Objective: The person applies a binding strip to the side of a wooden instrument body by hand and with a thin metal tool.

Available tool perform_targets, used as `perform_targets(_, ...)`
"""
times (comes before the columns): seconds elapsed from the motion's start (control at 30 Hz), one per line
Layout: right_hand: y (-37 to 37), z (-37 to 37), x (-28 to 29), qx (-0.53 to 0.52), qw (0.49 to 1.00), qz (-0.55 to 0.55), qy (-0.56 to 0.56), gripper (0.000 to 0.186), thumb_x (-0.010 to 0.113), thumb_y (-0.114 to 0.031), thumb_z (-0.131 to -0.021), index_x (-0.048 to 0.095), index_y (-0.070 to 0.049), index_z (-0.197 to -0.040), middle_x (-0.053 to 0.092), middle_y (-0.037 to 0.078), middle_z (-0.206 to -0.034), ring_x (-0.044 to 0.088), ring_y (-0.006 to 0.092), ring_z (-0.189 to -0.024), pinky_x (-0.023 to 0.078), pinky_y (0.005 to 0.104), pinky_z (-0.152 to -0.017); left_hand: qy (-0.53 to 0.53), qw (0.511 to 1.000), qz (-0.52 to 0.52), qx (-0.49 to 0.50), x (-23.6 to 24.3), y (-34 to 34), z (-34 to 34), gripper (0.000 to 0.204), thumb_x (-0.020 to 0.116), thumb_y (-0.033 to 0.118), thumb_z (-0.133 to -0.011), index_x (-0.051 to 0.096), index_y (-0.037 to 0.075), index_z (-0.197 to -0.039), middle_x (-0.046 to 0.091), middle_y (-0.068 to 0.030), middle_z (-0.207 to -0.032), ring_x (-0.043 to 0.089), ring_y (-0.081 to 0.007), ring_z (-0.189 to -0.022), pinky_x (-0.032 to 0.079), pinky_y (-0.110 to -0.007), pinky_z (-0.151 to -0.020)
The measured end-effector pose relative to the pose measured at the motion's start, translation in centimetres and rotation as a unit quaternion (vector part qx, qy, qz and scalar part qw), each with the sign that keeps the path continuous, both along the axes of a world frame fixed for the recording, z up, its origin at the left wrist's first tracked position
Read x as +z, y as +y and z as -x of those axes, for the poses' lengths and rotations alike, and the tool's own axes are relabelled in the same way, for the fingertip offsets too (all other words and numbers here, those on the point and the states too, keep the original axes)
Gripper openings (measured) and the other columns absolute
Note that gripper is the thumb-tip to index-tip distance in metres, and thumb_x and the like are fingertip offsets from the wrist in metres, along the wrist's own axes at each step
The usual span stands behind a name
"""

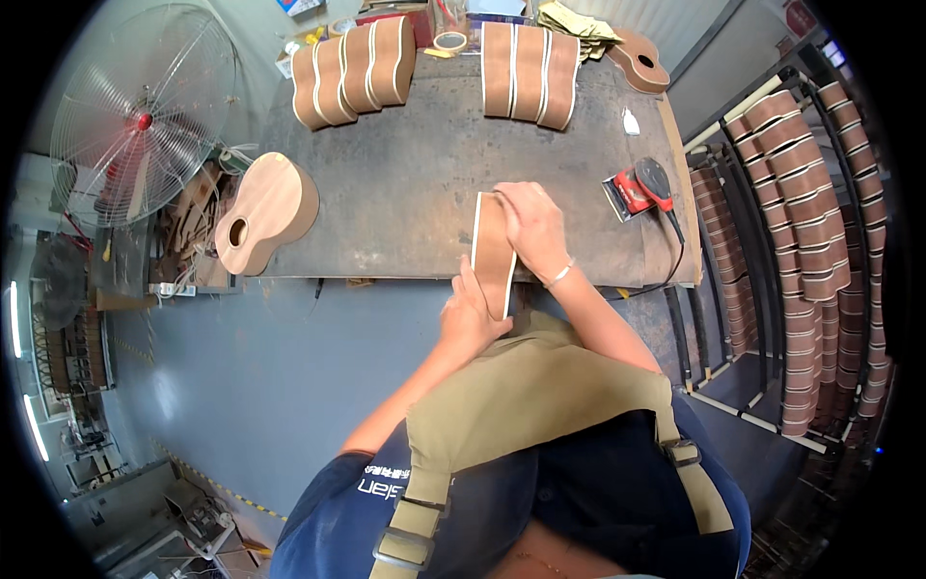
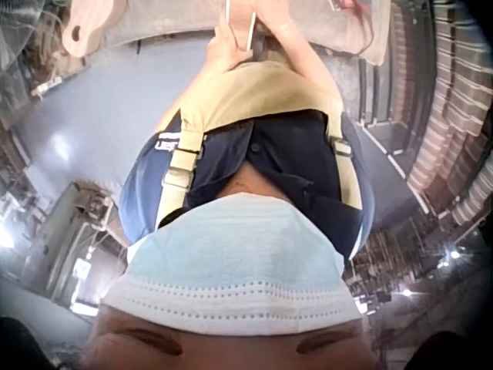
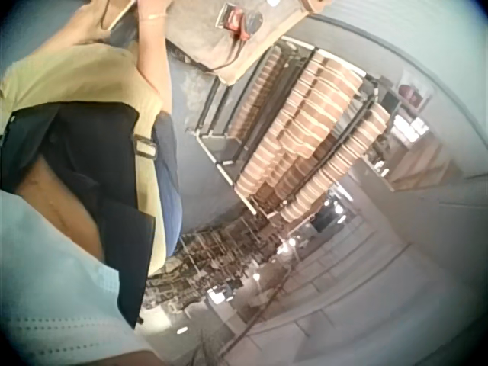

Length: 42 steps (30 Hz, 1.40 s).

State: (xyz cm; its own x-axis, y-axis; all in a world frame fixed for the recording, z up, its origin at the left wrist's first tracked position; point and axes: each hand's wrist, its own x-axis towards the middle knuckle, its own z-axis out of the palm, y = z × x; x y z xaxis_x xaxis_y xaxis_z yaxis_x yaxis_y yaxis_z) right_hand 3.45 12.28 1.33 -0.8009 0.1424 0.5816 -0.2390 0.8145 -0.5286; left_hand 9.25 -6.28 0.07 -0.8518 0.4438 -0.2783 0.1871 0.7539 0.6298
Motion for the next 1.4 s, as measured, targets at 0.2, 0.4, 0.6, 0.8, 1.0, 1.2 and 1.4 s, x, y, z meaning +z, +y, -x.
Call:
perform_targets(0.2,-1.8,-2.8,0.2,0.030,0.998,-0.062,0.006,0.017,0.070,0.000,-0.088,0.071,-0.008,-0.104,0.065,0.010,-0.087,0.063,0.0324,-0.080,0.053,0.0423,-0.069,-0.088,0.976,-0.176,-0.090,-4.1,-2.3,1.0,0.131,0.094,0.032,-0.079,0.002,0.002,-0.166,0.058,-0.0319,-0.143,0.064,-0.0491,-0.126,0.056,-0.053,-0.099)
perform_targets(0.4,-1.3,-6.8,-1.4,0.056,0.998,0.010,-0.029,0.019,0.070,0.001,-0.093,0.074,-0.005,-0.111,0.066,0.012,-0.090,0.066,0.0318,-0.083,0.054,0.0391,-0.069,-0.288,0.943,-0.123,-0.113,-7.4,-3.9,3.6,0.111,0.088,0.026,-0.089,0.014,0.001,-0.167,0.071,-0.0193,-0.115,0.073,-0.0301,-0.101,0.057,-0.039,-0.092)
perform_targets(0.6,2.3,-1.6,0.3,-0.011,0.986,0.141,-0.085,0.016,0.067,-0.003,-0.098,0.076,-0.004,-0.112,0.066,0.015,-0.100,0.066,0.0333,-0.088,0.055,0.0411,-0.075,-0.332,0.892,-0.288,-0.105,-3.1,-5.5,11.4,0.080,0.090,0.020,-0.088,0.049,0.003,-0.155,0.069,-0.0086,-0.106,0.065,-0.0123,-0.095,0.055,-0.030,-0.082)
perform_targets(0.8,3.4,3.0,-1.8,0.141,0.968,0.114,-0.172,0.013,0.069,-0.009,-0.097,0.077,-0.004,-0.105,0.065,0.015,-0.097,0.066,0.0345,-0.092,0.054,0.0422,-0.078,0.022,0.961,-0.271,-0.042,2.2,0.4,15.8,0.049,0.085,0.010,-0.091,0.067,0.005,-0.136,0.062,-0.0077,-0.108,0.063,-0.0158,-0.099,0.054,-0.030,-0.082)
perform_targets(1.0,3.7,4.2,-0.8,0.166,0.901,0.281,-0.286,0.012,0.077,-0.012,-0.091,0.078,0.000,-0.095,0.072,0.015,-0.090,0.072,0.0266,-0.085,0.057,0.0366,-0.077,-0.050,0.970,-0.238,-0.020,0.6,1.1,17.1,0.006,0.079,0.004,-0.093,0.079,-0.001,-0.097,0.069,-0.0094,-0.085,0.067,-0.0163,-0.073,0.054,-0.032,-0.069)
perform_targets(1.2,5.9,3.8,-3.7,0.136,0.880,0.327,-0.317,0.015,0.077,-0.012,-0.090,0.079,0.000,-0.099,0.077,0.015,-0.090,0.075,0.0216,-0.081,0.058,0.0342,-0.074,0.017,0.978,-0.194,-0.069,-0.3,0.9,18.5,0.010,0.075,0.001,-0.093,0.079,-0.001,-0.102,0.069,-0.0097,-0.085,0.070,-0.0183,-0.078,0.054,-0.033,-0.068)
perform_targets(1.4,6.6,7.1,-8.2,0.153,0.866,0.234,-0.414,0.013,0.076,-0.011,-0.089,0.079,0.000,-0.095,0.075,0.013,-0.078,0.073,0.0194,-0.076,0.057,0.0333,-0.073,-0.049,0.981,-0.162,-0.090,-5.6,1.2,20.2,0.011,0.073,0.000,-0.092,0.077,0.000,-0.102,0.073,-0.0152,-0.091,0.072,-0.0301,-0.081,0.055,-0.040,-0.074)
